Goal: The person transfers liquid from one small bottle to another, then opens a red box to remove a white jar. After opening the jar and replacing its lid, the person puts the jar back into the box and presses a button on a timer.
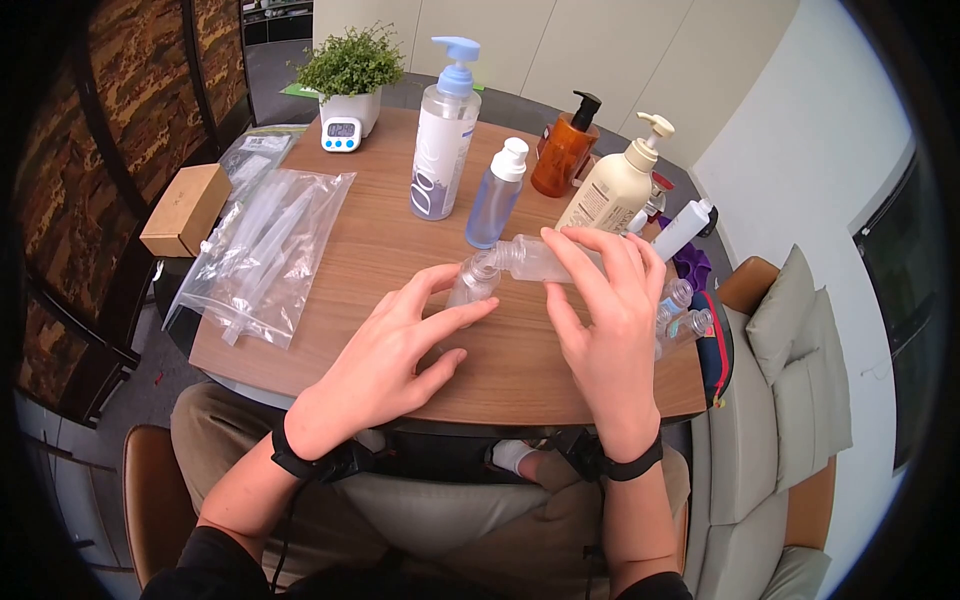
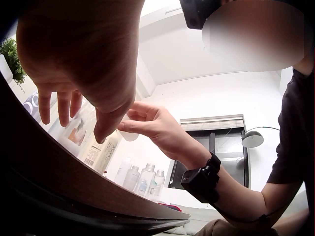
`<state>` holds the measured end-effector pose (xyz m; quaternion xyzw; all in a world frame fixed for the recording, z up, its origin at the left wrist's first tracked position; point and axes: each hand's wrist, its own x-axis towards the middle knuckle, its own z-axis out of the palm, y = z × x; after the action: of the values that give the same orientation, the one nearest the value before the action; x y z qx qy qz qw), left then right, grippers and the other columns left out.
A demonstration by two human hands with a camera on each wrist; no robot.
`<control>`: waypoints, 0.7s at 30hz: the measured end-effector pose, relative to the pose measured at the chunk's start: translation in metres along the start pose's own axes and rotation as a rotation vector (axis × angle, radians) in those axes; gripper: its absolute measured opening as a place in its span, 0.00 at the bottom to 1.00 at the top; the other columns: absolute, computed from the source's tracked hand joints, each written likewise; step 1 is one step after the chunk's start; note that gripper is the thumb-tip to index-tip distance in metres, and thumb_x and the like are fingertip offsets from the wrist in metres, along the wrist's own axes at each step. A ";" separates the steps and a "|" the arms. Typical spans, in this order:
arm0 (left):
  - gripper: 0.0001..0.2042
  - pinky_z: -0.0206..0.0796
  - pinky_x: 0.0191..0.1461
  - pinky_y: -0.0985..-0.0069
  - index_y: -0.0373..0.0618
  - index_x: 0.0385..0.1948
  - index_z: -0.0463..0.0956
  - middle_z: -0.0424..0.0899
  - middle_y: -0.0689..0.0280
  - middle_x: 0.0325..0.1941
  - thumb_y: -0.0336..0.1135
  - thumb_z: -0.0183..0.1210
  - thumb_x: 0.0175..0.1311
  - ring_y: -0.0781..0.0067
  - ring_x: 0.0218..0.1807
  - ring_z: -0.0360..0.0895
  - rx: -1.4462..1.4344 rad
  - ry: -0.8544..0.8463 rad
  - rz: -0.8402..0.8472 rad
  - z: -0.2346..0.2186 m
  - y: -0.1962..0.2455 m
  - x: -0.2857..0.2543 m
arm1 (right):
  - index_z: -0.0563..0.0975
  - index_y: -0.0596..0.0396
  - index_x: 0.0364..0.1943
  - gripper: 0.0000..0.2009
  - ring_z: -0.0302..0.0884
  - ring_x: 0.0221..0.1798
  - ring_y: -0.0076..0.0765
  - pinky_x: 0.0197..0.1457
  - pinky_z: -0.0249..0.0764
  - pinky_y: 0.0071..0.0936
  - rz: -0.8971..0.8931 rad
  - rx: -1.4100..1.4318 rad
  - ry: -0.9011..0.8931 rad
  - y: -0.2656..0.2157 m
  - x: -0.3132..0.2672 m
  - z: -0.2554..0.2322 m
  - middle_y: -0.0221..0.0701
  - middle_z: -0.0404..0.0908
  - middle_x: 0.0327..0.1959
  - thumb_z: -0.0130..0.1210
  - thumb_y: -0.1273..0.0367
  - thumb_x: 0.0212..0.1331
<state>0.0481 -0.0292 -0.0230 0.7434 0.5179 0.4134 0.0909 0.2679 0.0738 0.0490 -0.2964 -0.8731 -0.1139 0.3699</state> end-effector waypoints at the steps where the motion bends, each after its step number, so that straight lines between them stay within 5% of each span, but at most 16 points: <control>1: 0.30 0.70 0.77 0.51 0.56 0.75 0.78 0.69 0.49 0.79 0.28 0.68 0.69 0.43 0.75 0.75 -0.001 -0.004 -0.002 0.000 0.000 0.000 | 0.88 0.48 0.61 0.24 0.78 0.66 0.45 0.80 0.67 0.52 -0.003 0.001 -0.002 0.000 0.000 0.000 0.31 0.86 0.59 0.70 0.77 0.59; 21: 0.30 0.70 0.78 0.51 0.55 0.75 0.78 0.69 0.50 0.79 0.28 0.68 0.69 0.42 0.76 0.74 -0.004 -0.004 -0.009 0.001 0.001 -0.001 | 0.88 0.47 0.61 0.24 0.79 0.66 0.46 0.79 0.67 0.52 -0.013 -0.016 0.003 -0.001 0.001 -0.002 0.32 0.86 0.59 0.70 0.78 0.59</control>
<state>0.0489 -0.0297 -0.0233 0.7416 0.5202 0.4125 0.0956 0.2678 0.0720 0.0508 -0.2938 -0.8735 -0.1237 0.3679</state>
